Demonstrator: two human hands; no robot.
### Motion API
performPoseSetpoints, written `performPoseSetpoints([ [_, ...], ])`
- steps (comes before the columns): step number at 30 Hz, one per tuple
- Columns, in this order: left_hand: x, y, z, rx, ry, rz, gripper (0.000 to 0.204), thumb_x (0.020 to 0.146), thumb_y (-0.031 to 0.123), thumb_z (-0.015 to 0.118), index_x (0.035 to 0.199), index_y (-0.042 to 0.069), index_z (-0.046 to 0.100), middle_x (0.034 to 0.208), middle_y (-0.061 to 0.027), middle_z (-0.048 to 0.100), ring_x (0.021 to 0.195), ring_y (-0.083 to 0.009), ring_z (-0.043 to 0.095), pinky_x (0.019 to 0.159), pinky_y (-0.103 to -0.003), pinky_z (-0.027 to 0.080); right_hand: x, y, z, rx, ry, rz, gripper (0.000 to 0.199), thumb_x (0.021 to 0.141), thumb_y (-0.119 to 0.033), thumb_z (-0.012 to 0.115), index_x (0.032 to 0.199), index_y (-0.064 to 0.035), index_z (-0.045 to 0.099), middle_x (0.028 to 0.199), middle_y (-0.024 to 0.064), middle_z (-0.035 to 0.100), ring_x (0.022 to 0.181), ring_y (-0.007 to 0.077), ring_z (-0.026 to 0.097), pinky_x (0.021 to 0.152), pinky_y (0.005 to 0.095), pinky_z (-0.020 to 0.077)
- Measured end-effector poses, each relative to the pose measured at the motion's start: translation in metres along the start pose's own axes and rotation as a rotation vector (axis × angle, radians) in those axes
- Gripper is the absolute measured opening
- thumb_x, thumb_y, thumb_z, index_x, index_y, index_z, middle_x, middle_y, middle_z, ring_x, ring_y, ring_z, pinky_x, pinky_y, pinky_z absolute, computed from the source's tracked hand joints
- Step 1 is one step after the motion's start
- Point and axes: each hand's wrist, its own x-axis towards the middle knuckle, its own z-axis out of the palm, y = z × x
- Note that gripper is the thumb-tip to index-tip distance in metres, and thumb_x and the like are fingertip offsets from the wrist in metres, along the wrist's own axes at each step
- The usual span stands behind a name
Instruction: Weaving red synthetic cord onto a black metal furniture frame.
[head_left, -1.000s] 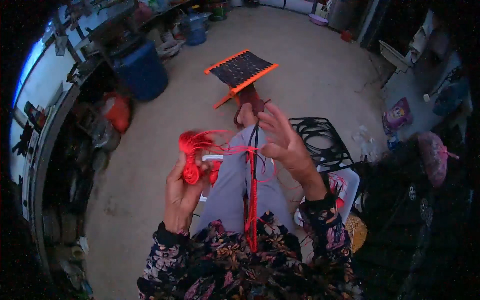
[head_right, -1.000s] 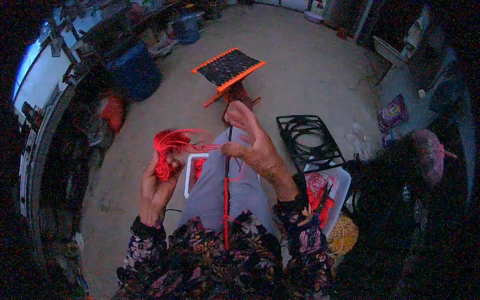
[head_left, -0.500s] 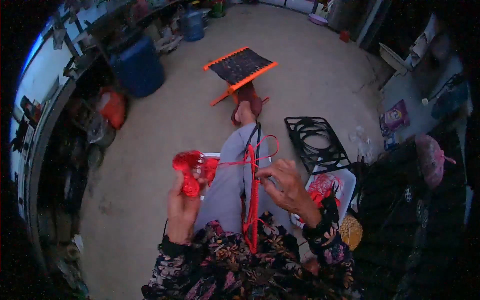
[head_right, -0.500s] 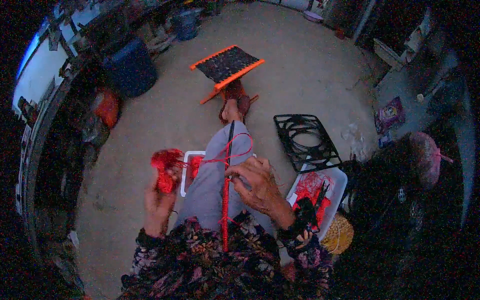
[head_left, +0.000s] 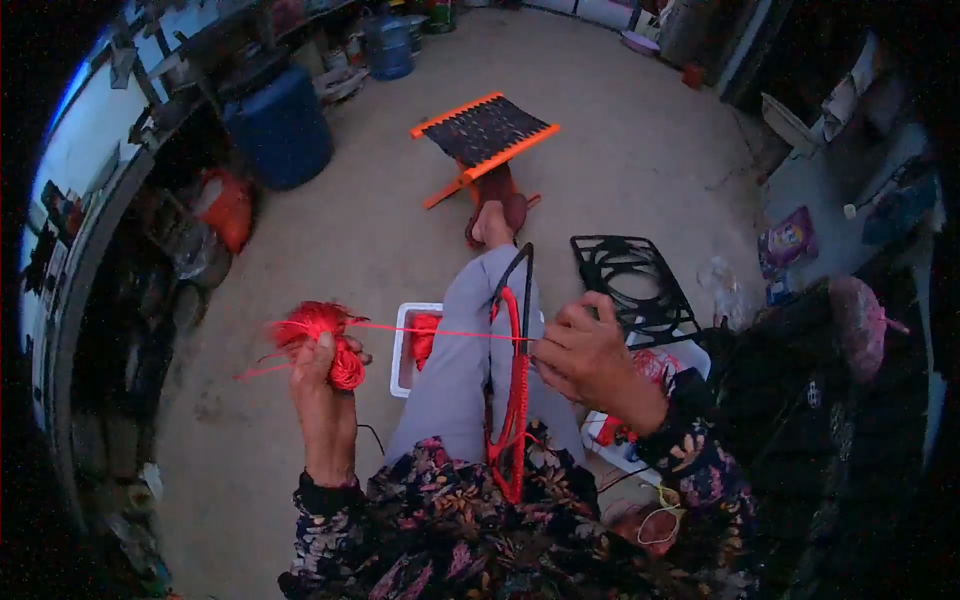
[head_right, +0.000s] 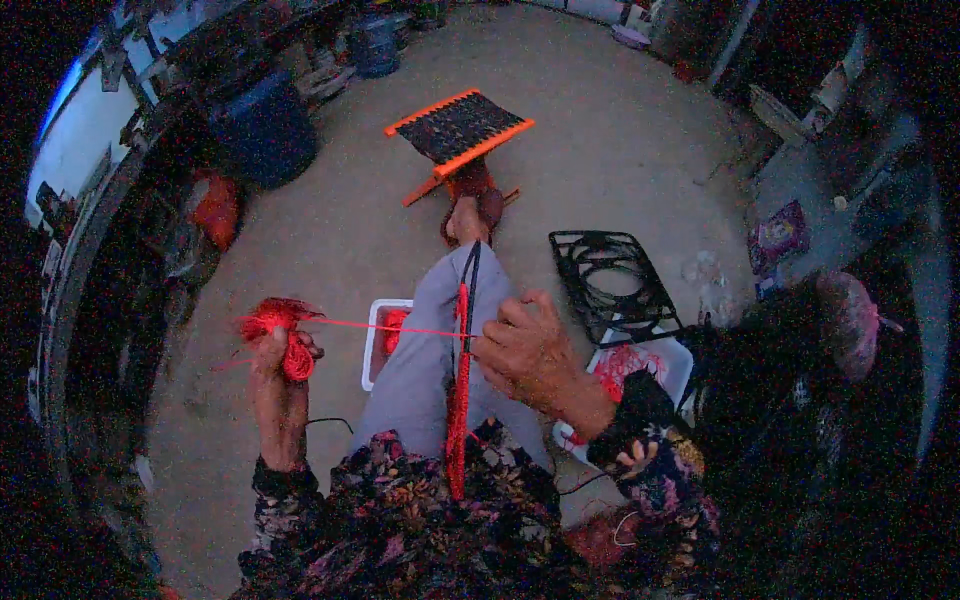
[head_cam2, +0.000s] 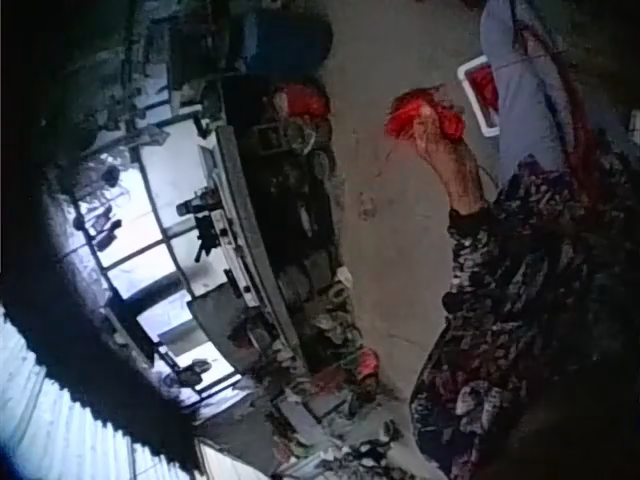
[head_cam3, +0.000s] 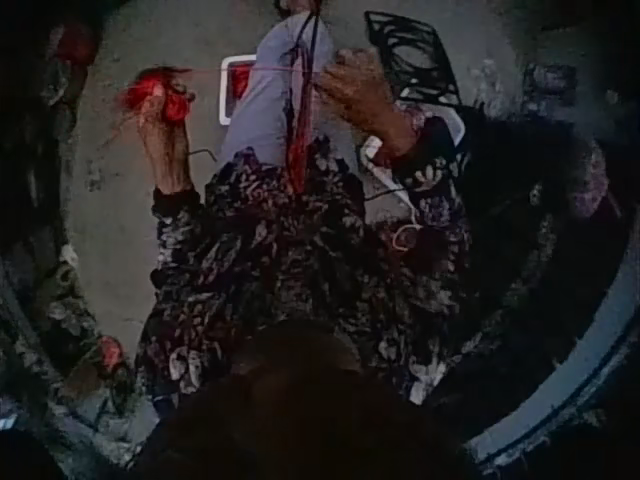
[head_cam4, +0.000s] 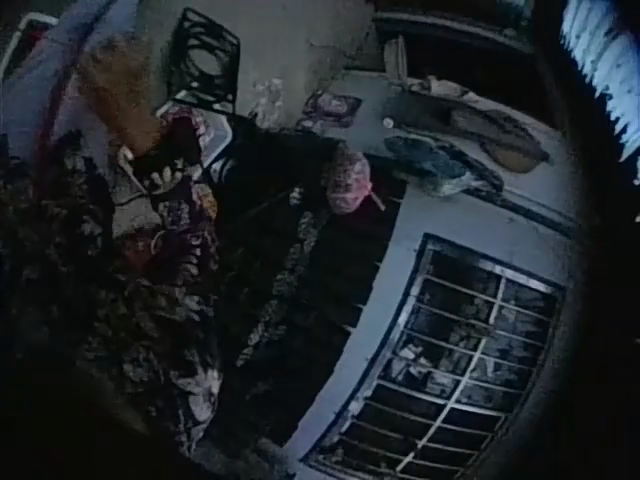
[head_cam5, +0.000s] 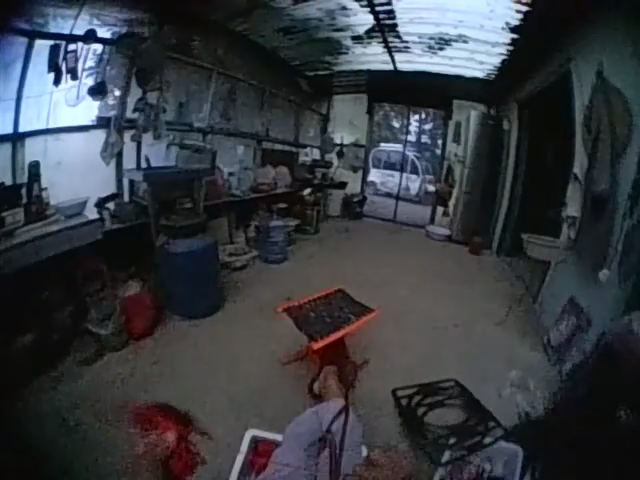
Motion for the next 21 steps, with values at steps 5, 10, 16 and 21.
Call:
performPoseSetpoints([
  [5,-0.008,-0.019,-0.005,-0.138,-0.153,-0.401,0.032,0.090,0.018,0.057,0.113,-0.003,0.051,0.091,-0.0100,0.061,0.081,-0.0188,0.059,0.078,-0.035,0.048,0.006,0.012,-0.020,-0.031,-0.157,-0.162,0.013,0.069,-0.024,0.068,0.076,-0.0140,0.064,0.071,-0.0005,0.055,0.086,0.0193,0.050,0.089,0.0418,0.0357],
  [10,-0.022,-0.065,0.034,-0.182,-0.297,-0.526,0.036,0.085,0.010,0.062,0.118,-0.002,0.050,0.101,-0.0118,0.063,0.098,-0.0214,0.059,0.089,-0.035,0.047,-0.007,0.025,-0.030,0.055,-0.325,0.233,0.020,0.079,-0.029,0.064,0.088,-0.0123,0.069,0.072,0.0082,0.063,0.074,0.0272,0.058,0.082,0.0429,0.0399],
  [16,-0.009,-0.161,0.038,-0.131,-0.354,-0.539,0.040,0.084,0.005,0.060,0.122,0.000,0.048,0.109,-0.0111,0.061,0.100,-0.0224,0.061,0.088,-0.037,0.050,-0.014,0.019,-0.008,0.168,-0.436,0.391,0.036,0.083,-0.032,0.062,0.112,-0.0097,0.061,0.070,0.0142,0.062,0.068,0.0358,0.061,0.059,0.0445,0.0444],
  [21,-0.009,-0.157,0.068,-0.434,-0.380,-0.578,0.029,0.084,0.000,0.058,0.112,0.002,0.055,0.101,-0.0086,0.063,0.093,-0.0207,0.062,0.083,-0.035,0.051,-0.004,0.007,0.008,0.109,-0.499,0.365,0.058,0.077,-0.032,0.068,0.125,-0.0064,0.047,0.068,0.0165,0.060,0.069,0.0372,0.061,0.057,0.0453,0.0451],
])
